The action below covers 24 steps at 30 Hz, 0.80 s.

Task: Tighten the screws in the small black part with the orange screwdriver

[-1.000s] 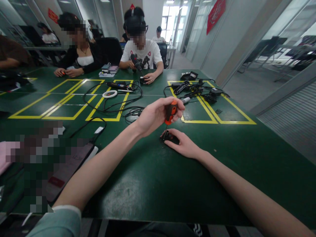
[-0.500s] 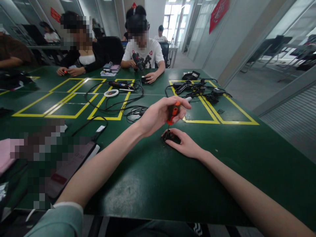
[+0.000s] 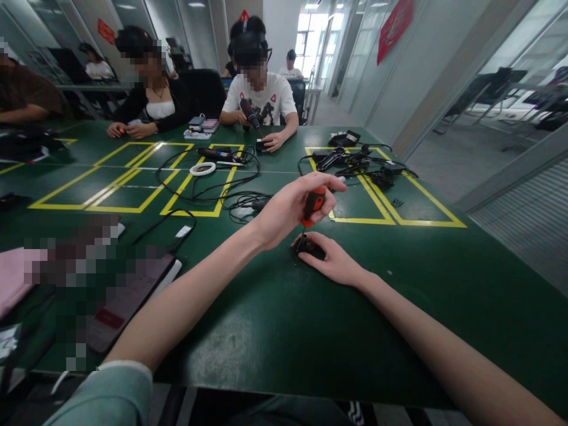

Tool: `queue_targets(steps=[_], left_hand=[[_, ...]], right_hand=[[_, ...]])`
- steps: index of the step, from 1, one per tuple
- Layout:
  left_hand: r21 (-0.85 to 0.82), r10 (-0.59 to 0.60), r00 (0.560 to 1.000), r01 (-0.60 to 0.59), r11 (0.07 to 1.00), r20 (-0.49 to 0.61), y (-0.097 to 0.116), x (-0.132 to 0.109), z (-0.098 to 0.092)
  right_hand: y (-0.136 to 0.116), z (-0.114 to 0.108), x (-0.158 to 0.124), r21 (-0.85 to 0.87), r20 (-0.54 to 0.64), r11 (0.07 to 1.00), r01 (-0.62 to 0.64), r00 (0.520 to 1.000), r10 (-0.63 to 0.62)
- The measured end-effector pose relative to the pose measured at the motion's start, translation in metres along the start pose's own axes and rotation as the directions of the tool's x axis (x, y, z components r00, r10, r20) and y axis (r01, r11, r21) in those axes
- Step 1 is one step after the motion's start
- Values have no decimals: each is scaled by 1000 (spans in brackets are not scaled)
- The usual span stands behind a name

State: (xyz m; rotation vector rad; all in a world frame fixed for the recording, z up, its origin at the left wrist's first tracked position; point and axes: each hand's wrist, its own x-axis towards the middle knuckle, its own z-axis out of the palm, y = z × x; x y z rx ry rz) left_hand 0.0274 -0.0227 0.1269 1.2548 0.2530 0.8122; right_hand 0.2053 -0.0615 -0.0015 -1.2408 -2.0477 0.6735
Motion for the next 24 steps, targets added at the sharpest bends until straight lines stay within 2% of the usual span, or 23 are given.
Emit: queue_targets(steps=[6, 14, 24], left_hand=[[13, -18, 1000, 18, 1000, -16, -2, 1, -2], [2, 14, 999, -14, 1000, -29, -3, 0, -2], [-8, -6, 1000, 6, 1000, 15, -2, 1, -3]], right_hand=[[-1, 0, 0, 13, 1, 1000, -2, 1000, 2], [-1, 0, 1, 23, 0, 1000, -7, 1000, 7], [-2, 0, 0, 11, -6, 1000, -6, 1000, 6]])
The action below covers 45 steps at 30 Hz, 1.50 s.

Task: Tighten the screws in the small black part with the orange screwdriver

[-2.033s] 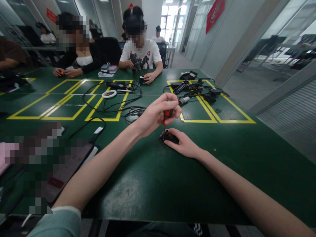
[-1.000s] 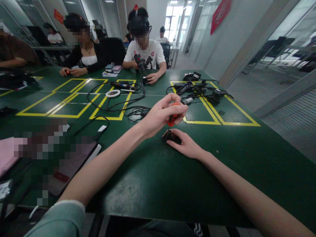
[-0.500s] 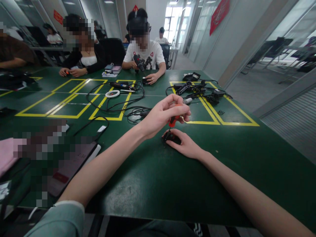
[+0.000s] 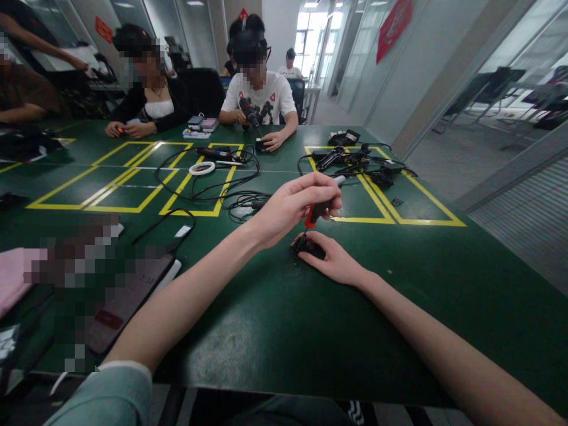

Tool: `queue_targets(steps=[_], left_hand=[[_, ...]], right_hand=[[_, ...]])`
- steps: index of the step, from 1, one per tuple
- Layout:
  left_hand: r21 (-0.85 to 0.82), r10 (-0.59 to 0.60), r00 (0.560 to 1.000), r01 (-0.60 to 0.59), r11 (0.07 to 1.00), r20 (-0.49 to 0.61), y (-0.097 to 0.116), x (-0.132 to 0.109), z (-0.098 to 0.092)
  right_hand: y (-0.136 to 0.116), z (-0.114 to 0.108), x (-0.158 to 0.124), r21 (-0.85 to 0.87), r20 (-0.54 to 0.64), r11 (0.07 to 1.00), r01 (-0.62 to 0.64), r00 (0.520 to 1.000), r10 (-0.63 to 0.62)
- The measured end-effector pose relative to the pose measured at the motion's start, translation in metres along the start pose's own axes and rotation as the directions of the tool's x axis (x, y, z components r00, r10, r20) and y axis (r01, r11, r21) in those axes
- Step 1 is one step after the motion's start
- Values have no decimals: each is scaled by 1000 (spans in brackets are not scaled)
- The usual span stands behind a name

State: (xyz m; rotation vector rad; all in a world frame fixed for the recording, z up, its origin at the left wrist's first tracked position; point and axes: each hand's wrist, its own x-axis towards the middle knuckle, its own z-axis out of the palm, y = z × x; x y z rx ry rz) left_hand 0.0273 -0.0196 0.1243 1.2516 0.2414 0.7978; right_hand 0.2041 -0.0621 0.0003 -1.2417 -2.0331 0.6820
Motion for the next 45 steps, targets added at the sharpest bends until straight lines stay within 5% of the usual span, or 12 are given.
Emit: queue_targets(steps=[25, 45], left_hand=[[14, -7, 995, 8, 1000, -102, 4, 0, 0], [-24, -38, 999, 37, 999, -29, 1, 1, -3]], right_hand=[[-3, -2, 0, 2, 13, 1000, -6, 1000, 6], [-5, -2, 1, 49, 13, 999, -13, 1000, 12]])
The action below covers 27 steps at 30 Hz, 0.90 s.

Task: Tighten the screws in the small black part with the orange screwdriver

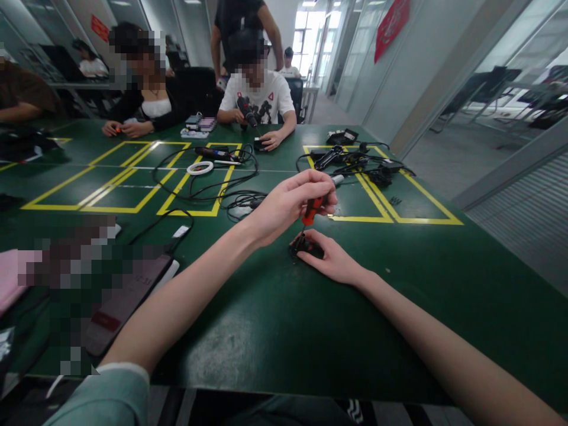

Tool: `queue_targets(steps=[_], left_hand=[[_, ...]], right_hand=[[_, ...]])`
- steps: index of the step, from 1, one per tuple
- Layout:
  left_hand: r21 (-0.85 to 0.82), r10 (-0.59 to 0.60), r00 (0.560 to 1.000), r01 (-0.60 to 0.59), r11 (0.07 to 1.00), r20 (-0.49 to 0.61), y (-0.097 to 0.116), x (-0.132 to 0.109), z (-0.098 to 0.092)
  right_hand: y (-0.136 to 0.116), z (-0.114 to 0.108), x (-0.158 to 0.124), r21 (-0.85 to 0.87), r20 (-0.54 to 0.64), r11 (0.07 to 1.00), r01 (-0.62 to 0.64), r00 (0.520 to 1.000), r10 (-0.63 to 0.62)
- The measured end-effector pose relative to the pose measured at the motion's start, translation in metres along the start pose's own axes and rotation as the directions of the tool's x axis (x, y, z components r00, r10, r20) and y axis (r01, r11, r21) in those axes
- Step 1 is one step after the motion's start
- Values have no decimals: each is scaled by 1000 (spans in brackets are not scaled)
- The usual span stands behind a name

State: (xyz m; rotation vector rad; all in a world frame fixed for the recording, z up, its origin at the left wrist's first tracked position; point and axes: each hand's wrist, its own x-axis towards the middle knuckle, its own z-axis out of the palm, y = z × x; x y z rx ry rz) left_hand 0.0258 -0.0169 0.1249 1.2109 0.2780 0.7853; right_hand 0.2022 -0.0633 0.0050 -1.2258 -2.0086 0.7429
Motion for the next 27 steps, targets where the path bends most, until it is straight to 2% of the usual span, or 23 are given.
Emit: queue_targets(steps=[8, 16, 27], left_hand=[[32, 14, 999, -13, 999, -33, -1, 0, 0], [-21, -1, 999, 0, 1000, -46, 3, 1, 4], [14, 15, 1000, -15, 1000, -16, -2, 1, 0]], right_hand=[[4, 0, -1, -52, -8, 998, 28, 1000, -28], [4, 0, 0, -43, 9, 999, -2, 1000, 3], [3, 0, 0, -5, -2, 1000, -2, 1000, 2]])
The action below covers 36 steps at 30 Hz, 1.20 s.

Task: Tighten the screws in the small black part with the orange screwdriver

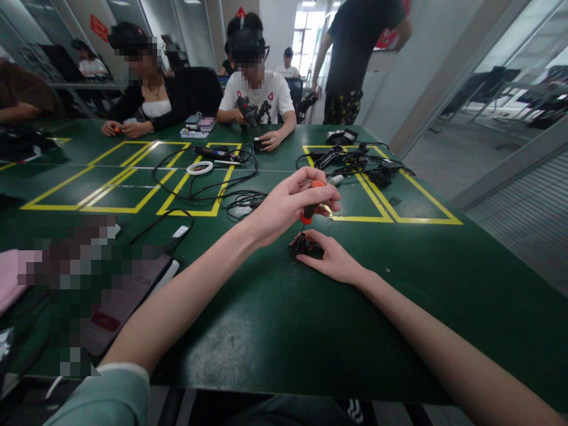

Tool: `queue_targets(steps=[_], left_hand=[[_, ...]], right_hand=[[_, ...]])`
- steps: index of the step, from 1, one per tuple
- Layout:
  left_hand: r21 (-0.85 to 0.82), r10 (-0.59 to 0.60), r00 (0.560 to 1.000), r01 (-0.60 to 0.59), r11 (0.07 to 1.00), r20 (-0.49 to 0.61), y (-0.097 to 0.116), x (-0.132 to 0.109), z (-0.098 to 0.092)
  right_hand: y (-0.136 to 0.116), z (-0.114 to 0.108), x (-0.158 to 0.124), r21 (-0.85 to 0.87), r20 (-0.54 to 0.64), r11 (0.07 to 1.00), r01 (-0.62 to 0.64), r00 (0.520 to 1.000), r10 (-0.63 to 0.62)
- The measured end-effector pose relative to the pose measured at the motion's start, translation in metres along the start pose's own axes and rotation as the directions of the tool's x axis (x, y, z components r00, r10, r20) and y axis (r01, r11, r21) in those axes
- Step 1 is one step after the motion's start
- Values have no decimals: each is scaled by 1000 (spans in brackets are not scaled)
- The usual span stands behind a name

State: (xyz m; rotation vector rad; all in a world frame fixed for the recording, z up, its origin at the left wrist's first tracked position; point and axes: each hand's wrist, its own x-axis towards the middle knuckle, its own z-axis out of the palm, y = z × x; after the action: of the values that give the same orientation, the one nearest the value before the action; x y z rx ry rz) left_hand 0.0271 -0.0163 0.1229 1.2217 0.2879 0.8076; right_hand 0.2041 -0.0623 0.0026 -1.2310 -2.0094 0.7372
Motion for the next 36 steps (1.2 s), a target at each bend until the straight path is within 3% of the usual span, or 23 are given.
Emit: queue_targets(steps=[6, 11, 18, 24, 36], left_hand=[[-8, 4, 1000, -4, 1000, -28, 2, -1, 3], [-93, 1, 999, 2, 996, 37, 5, -1, 1], [2, -20, 1000, 20, 1000, 23, 1, 1, -1], [2, 24, 999, -24, 1000, 26, -1, 0, -1], [-24, -35, 999, 35, 999, -5, 3, 1, -1]], right_hand=[[0, 0, 0, 0, 4, 1000, -9, 1000, 9], [-2, 0, 0, 3, 4, 1000, 12, 1000, -12], [0, 0, 0, -26, 0, 999, 24, 1000, -24], [1, 1, 0, -16, -5, 1000, 15, 1000, -15], [0, 0, 0, -14, 2, 1000, 14, 1000, -14]])
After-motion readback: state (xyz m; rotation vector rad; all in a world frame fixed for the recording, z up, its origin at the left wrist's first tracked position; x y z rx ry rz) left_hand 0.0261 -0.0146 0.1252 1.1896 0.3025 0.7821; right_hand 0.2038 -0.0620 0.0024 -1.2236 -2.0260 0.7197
